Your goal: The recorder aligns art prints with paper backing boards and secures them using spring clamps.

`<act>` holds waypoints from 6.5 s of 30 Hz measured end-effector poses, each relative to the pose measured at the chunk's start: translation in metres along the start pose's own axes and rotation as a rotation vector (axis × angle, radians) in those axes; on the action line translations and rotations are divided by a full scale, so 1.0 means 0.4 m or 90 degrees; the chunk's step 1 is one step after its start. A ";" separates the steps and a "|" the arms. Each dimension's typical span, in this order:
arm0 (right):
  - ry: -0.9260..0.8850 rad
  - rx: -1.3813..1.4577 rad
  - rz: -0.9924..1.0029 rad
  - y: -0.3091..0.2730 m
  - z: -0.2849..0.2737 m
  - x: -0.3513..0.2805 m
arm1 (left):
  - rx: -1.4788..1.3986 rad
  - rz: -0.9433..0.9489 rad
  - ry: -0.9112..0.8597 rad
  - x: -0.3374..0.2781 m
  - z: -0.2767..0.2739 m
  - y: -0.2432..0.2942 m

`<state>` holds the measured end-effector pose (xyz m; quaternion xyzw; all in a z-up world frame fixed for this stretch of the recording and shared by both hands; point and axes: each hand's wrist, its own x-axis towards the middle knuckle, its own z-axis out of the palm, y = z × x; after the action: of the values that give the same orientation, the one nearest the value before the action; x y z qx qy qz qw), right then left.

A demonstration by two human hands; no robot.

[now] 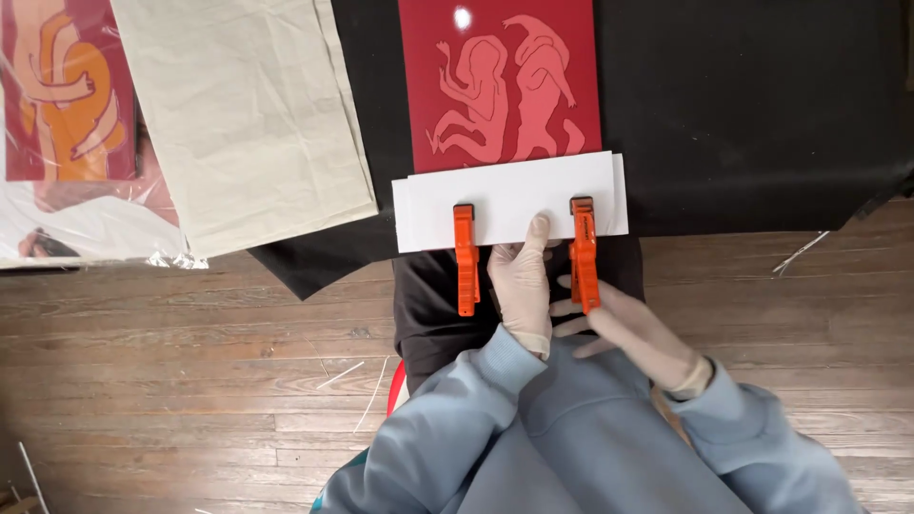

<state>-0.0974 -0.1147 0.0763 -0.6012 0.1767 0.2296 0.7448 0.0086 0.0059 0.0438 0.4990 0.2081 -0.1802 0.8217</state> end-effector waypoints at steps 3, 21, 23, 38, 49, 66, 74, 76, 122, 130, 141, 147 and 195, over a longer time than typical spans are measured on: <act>0.033 0.061 0.018 -0.001 0.027 0.017 | 0.008 -0.011 0.005 -0.004 0.007 0.011; 0.116 0.097 -0.011 0.032 0.043 0.017 | -0.005 -0.010 -0.011 0.003 0.002 0.003; 0.100 0.097 -0.020 0.008 0.042 0.005 | -0.012 -0.015 -0.011 -0.002 0.006 0.013; 0.115 -0.850 -0.294 -0.497 -0.278 0.105 | 0.099 -0.136 0.063 -0.001 0.005 0.039; 0.333 -0.949 -0.404 -0.741 -0.701 0.280 | -0.028 -0.266 0.254 -0.013 0.046 0.043; 0.638 -0.700 -0.257 -0.805 -0.757 0.850 | 0.143 -0.168 0.292 -0.066 -0.052 -0.148; 0.715 -0.326 0.285 -0.963 -0.697 0.911 | -0.082 -0.249 0.370 -0.040 0.034 -0.074; 0.700 -0.338 0.185 -0.861 -0.787 0.922 | -0.140 -0.264 0.376 -0.037 0.039 -0.074; -0.515 -1.228 -0.338 -0.680 -0.281 0.766 | 0.032 -0.335 0.469 -0.079 0.069 -0.061; -0.511 -1.270 -0.354 -0.684 -0.277 0.768 | 0.258 -0.453 0.432 -0.051 0.119 0.035; -0.507 -1.257 -0.315 -0.688 -0.269 0.763 | 0.750 -0.601 0.255 0.011 0.233 0.275; -0.493 -1.247 -0.329 -0.704 -0.260 0.764 | 0.876 -0.637 0.188 0.061 0.329 0.424; -0.363 -1.011 -0.486 -0.746 -0.277 0.751 | 0.933 0.190 0.195 0.386 0.337 0.412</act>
<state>0.3196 -0.2354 0.1334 -0.8734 -0.4323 0.1618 0.1550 0.2446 -0.0565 0.1420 0.9590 0.0773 -0.0878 0.2581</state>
